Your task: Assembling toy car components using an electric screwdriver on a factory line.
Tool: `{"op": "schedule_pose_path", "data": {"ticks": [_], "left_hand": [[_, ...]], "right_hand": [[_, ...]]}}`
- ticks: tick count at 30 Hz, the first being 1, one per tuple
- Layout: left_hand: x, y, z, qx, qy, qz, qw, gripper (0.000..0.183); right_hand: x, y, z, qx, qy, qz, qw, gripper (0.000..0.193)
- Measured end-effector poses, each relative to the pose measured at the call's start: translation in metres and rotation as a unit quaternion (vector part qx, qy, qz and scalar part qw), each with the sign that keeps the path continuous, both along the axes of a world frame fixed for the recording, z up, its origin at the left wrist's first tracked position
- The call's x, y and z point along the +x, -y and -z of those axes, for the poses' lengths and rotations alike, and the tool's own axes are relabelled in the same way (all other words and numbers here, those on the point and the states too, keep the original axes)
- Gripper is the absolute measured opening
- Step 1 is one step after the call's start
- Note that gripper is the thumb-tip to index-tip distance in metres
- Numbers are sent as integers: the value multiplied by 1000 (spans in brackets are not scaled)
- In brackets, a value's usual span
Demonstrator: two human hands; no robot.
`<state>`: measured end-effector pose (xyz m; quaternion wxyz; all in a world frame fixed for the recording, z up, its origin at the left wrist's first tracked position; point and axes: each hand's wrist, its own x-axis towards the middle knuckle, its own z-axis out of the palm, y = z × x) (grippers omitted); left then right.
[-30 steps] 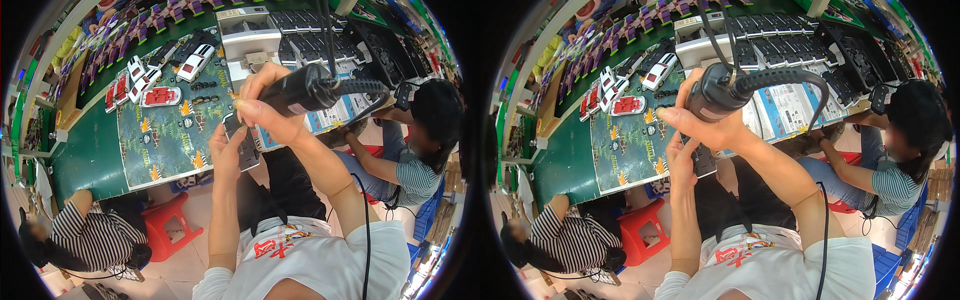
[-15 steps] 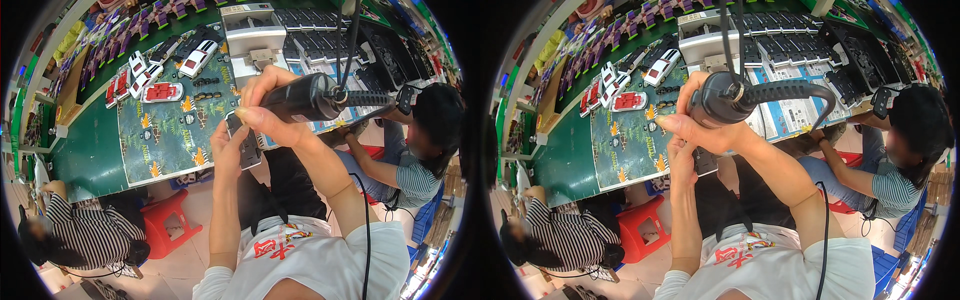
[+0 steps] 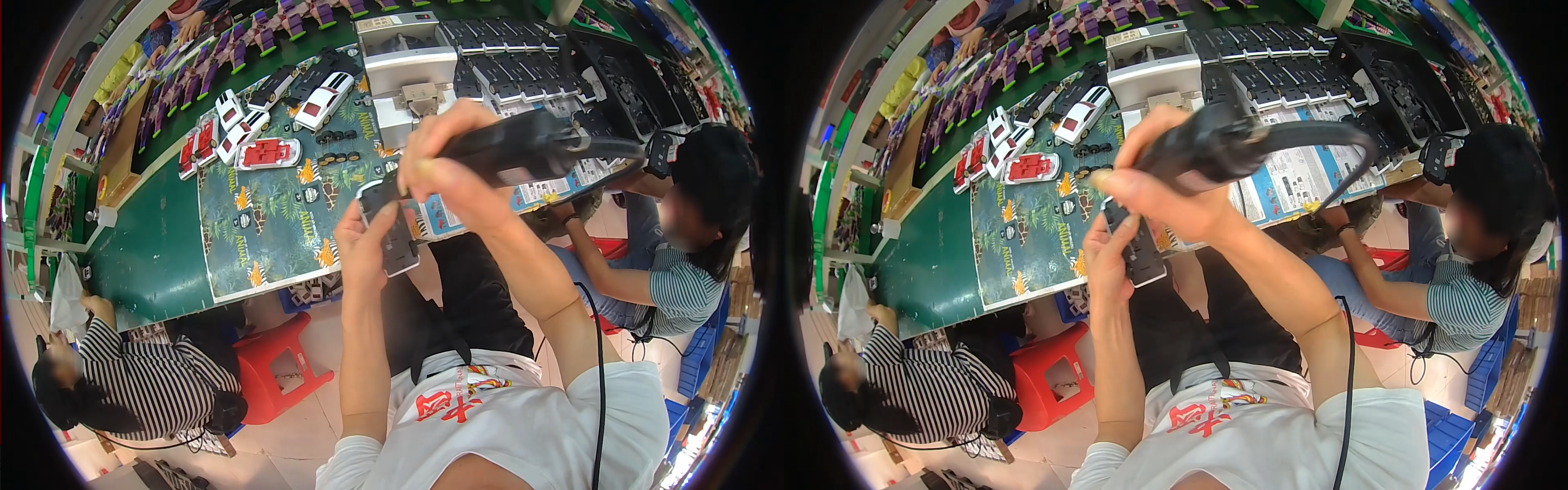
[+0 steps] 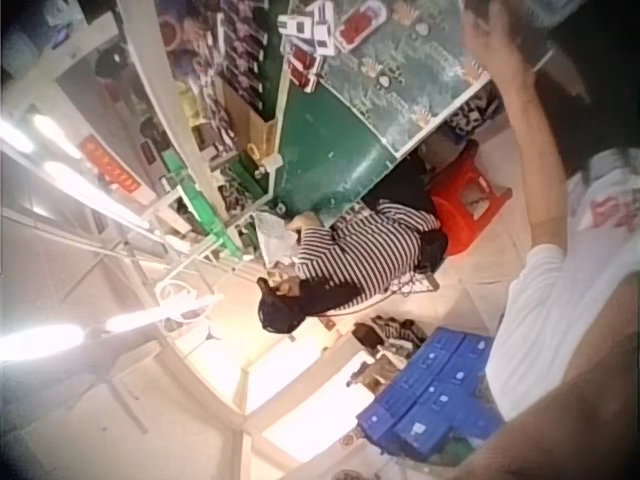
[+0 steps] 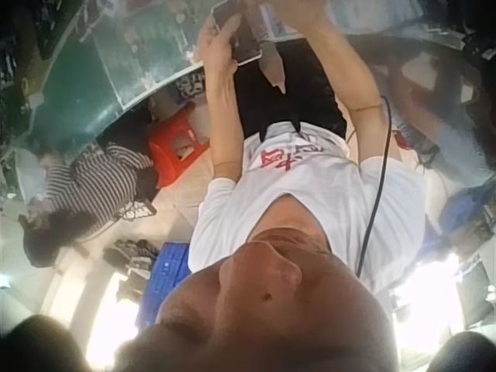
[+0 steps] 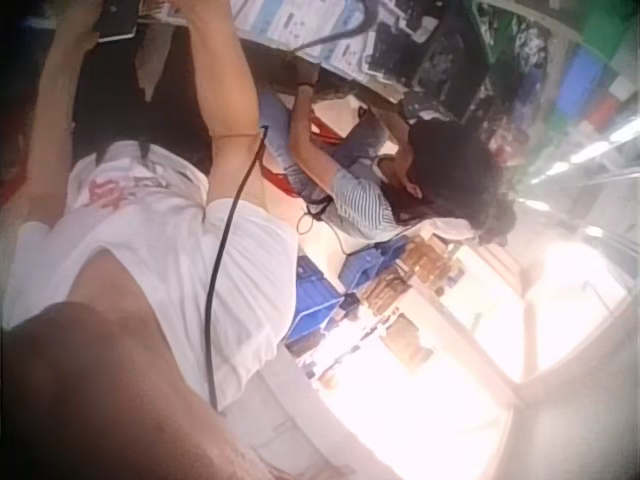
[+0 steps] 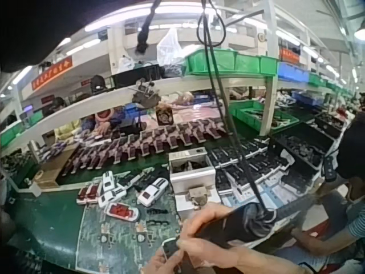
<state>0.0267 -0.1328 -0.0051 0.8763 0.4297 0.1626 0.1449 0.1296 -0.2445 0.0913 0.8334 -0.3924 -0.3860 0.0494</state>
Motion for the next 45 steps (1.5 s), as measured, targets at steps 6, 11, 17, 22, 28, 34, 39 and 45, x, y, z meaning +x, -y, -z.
{"op": "schedule_pose_path", "data": {"ticks": [6,11,17,22,28,34,39,45], "left_hand": [[-26,-51,11,-213,45,-79,973,32],[-25,-49,11,-106,47,-58,992,61],[-24,-52,12,-130,53,-70,988,58],[-22,-48,11,-131,39,-85,987,54],[-26,-49,14,-148,36,-67,986,50],[-21,-39,11,-179,51,-65,980,44],[-20,-35,4,-184,71,-55,979,49],[-23,-31,-4,-183,67,-68,978,52]], "right_hand": [[6,16,17,-44,-19,22,999,16],[0,5,32,-86,-60,4,995,18],[0,1,36,-107,-72,1,992,18],[0,1,32,-105,-81,-4,991,16],[-5,9,24,-33,-119,-44,991,13],[-12,20,4,62,-132,-103,984,26],[-22,15,4,65,-185,-102,975,27],[-25,13,8,62,-207,-78,973,26]]}}
